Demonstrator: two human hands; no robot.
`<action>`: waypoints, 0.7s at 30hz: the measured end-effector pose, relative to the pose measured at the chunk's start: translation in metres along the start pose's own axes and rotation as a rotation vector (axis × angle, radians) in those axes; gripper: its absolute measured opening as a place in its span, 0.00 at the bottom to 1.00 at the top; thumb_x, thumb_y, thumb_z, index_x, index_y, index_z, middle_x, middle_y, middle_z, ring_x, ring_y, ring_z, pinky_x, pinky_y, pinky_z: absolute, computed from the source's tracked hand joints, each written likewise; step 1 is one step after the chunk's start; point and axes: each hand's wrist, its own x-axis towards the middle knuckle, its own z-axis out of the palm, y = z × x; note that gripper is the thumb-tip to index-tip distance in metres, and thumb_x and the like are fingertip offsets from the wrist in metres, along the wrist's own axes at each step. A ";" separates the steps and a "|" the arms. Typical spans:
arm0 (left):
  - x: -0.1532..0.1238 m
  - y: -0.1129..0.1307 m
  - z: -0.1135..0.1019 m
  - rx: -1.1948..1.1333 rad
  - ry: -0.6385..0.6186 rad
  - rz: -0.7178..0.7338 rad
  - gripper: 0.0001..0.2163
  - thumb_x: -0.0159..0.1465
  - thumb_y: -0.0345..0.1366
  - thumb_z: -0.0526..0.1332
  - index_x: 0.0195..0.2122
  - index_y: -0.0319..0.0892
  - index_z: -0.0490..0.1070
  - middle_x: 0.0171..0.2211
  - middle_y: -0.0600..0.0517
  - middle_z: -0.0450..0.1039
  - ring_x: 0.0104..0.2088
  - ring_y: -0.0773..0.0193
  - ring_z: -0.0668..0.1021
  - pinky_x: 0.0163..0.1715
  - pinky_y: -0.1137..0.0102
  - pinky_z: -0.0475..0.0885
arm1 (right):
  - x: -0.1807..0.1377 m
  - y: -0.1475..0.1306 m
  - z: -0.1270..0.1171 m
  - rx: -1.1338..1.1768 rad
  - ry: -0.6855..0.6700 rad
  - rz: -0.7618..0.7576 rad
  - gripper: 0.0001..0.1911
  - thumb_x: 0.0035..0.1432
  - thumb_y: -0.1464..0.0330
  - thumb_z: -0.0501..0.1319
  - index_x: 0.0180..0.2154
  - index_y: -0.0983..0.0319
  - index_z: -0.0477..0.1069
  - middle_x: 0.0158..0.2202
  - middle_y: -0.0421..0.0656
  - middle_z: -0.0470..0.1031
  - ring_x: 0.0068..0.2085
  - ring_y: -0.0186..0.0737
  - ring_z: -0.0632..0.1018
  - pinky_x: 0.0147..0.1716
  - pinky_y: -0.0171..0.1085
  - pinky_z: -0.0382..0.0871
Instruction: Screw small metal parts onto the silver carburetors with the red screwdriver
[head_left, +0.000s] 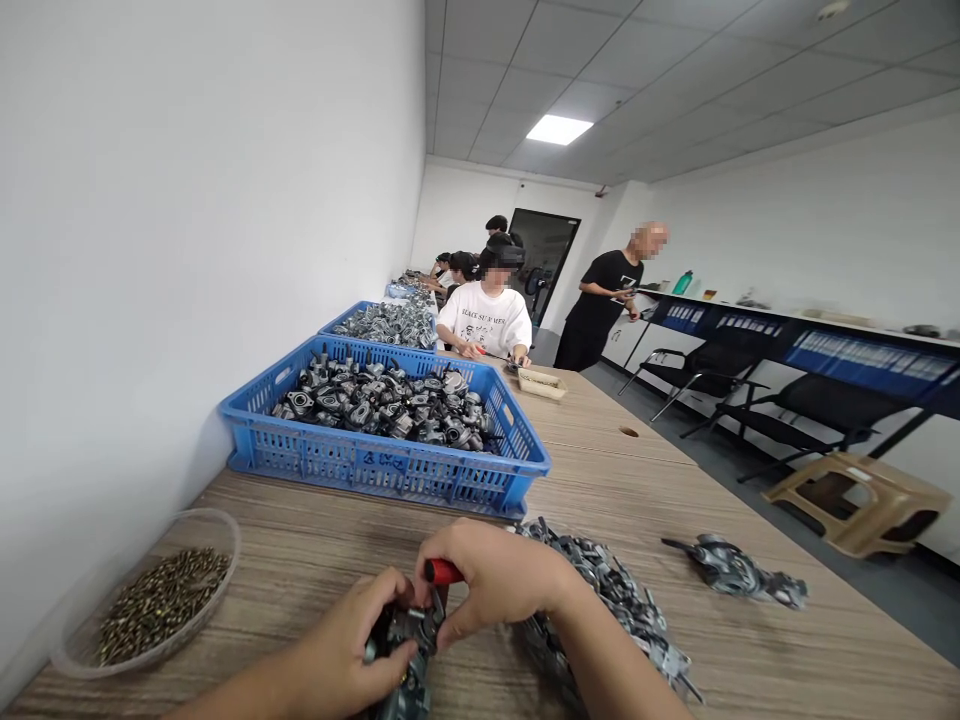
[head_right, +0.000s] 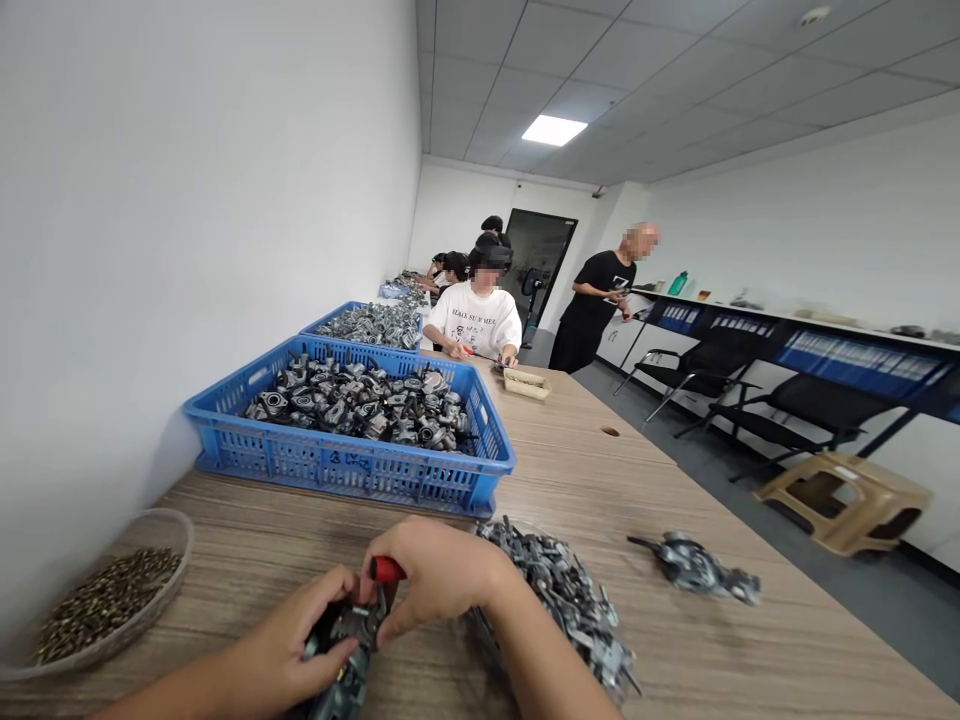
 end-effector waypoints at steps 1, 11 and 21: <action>0.000 0.000 0.000 0.011 0.000 0.002 0.13 0.64 0.30 0.65 0.49 0.46 0.69 0.48 0.48 0.79 0.48 0.54 0.79 0.52 0.63 0.72 | -0.001 -0.001 0.000 -0.005 0.002 0.009 0.22 0.46 0.62 0.84 0.42 0.58 0.84 0.36 0.35 0.84 0.35 0.37 0.80 0.34 0.31 0.66; -0.005 0.007 -0.001 0.138 0.003 -0.009 0.14 0.62 0.30 0.65 0.49 0.45 0.70 0.49 0.44 0.79 0.51 0.49 0.79 0.54 0.58 0.72 | -0.003 -0.014 -0.003 -0.049 0.001 0.023 0.22 0.45 0.67 0.83 0.43 0.57 0.82 0.39 0.36 0.85 0.38 0.39 0.81 0.35 0.32 0.66; -0.005 0.012 0.000 0.208 0.013 0.060 0.15 0.61 0.27 0.64 0.49 0.45 0.70 0.47 0.46 0.81 0.48 0.49 0.79 0.52 0.59 0.73 | -0.004 -0.017 -0.001 -0.083 0.011 0.021 0.22 0.46 0.69 0.81 0.44 0.57 0.80 0.40 0.37 0.83 0.38 0.40 0.79 0.35 0.33 0.65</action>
